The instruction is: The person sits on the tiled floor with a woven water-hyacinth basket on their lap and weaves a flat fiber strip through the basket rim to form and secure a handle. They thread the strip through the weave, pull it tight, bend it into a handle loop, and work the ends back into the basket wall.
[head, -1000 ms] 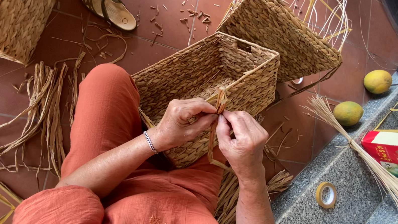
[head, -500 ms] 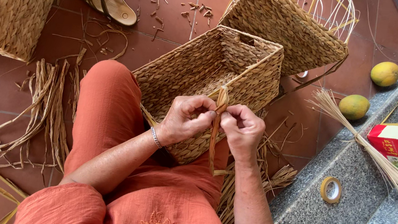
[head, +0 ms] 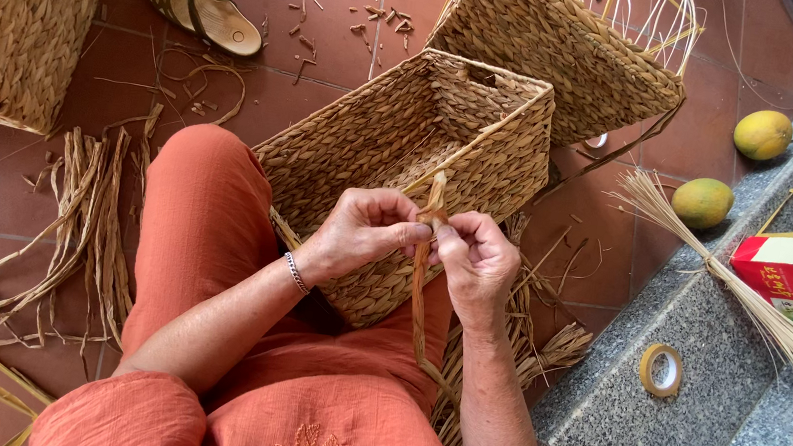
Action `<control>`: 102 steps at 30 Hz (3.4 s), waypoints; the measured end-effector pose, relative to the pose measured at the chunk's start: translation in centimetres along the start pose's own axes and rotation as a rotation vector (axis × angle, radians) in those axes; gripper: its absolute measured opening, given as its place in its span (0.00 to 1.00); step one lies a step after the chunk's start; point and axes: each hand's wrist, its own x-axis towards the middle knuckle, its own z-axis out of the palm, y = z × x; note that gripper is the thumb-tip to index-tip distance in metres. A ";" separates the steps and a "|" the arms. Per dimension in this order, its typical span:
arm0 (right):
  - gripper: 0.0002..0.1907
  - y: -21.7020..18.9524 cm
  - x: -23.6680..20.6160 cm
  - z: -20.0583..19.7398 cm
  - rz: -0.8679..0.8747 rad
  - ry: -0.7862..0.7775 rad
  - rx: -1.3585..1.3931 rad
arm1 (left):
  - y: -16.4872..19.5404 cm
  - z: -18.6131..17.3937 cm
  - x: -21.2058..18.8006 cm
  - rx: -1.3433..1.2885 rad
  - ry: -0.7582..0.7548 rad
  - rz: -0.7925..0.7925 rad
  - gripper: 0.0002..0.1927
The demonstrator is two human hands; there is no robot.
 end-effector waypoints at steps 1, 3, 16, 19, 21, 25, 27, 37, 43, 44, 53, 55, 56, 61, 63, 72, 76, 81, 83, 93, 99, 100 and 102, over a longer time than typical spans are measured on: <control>0.02 0.0 0.0 0.0 -0.005 0.004 -0.025 | 0.1 0.1 -0.1 0.034 0.017 -0.037 0.06; 0.01 -0.3 -0.3 0.2 -0.008 0.010 -0.072 | 0.0 0.6 -0.2 0.307 0.128 0.093 0.07; 0.04 -5.0 1.0 0.1 -0.306 -0.140 -0.612 | -0.1 0.4 -0.5 0.697 0.085 0.429 0.09; 0.05 -4.4 0.9 0.5 -0.367 -0.119 -0.715 | -0.4 1.0 -0.6 0.841 0.202 0.432 0.09; 0.07 -3.7 0.7 0.8 -0.394 -0.095 -0.708 | -0.5 1.0 -0.5 0.856 0.219 0.428 0.08; 0.07 -2.5 0.3 0.7 -0.320 -0.059 -0.613 | -1.1 0.9 -0.4 0.844 0.206 0.396 0.07; 0.06 -1.9 0.1 0.5 -0.269 -0.048 -0.561 | -1.6 0.9 -0.3 0.846 0.211 0.395 0.06; 0.05 -0.4 -0.9 -2.2 0.101 -0.031 0.131 | -0.6 -2.7 0.8 0.911 0.367 0.418 0.03; 0.08 -0.2 -1.6 -10.2 0.197 0.348 0.606 | 5.2 -10.3 -4.6 -0.043 0.695 0.353 0.02; 0.09 0.6 -2.0 -11.6 0.208 0.411 0.638 | 6.0 -12.0 -5.9 -0.066 0.753 0.357 0.02; 0.11 13.2 -10.4 -29.8 0.208 0.795 0.842 | 6.3 -27.5 -19.1 -0.302 0.947 0.565 0.05; 0.10 15.9 -12.6 -32.6 0.219 0.740 0.861 | 5.6 -29.9 -21.0 -0.359 0.987 0.563 0.07; 0.10 17.2 -13.3 -33.1 0.254 0.800 0.819 | 5.2 -30.7 -21.6 -0.353 1.010 0.557 0.08; 0.17 17.8 -17.7 -29.0 0.646 0.943 -0.068 | 4.7 -30.7 -21.7 -0.119 1.348 0.251 0.10; 0.25 15.9 -17.6 -25.3 0.662 0.855 -0.589 | 5.4 -28.3 -20.7 0.472 1.466 0.095 0.11; 0.17 6.3 -13.9 -3.1 -0.099 -0.249 -0.752 | 4.2 -6.5 -13.3 1.587 -0.002 0.408 0.18; 0.22 6.4 -13.1 2.0 -0.198 -0.300 -0.769 | 1.8 -2.9 -11.9 1.728 -0.206 0.273 0.10; 0.12 6.9 -15.0 1.7 -0.161 -0.247 -0.648 | 1.1 -3.7 -13.5 1.693 -0.219 0.253 0.07; 0.08 7.4 -15.4 1.1 -0.061 -0.274 -0.538 | 1.3 -4.0 -13.9 1.609 -0.259 0.167 0.05; 0.08 4.5 -12.8 -10.9 0.327 -0.131 -0.499 | 9.4 -9.3 -15.7 1.364 0.195 0.091 0.07; 0.11 5.3 -11.3 -14.8 0.432 -0.008 -0.392 | 11.7 -15.2 -18.2 1.122 0.550 -0.035 0.01; 0.10 5.7 -11.0 -15.6 0.437 0.013 -0.360 | 12.0 -16.2 -18.7 1.066 0.616 -0.045 0.01; 0.10 6.8 -10.6 -17.1 0.443 0.048 -0.351 | 12.5 -18.1 -19.4 0.994 0.713 -0.048 0.01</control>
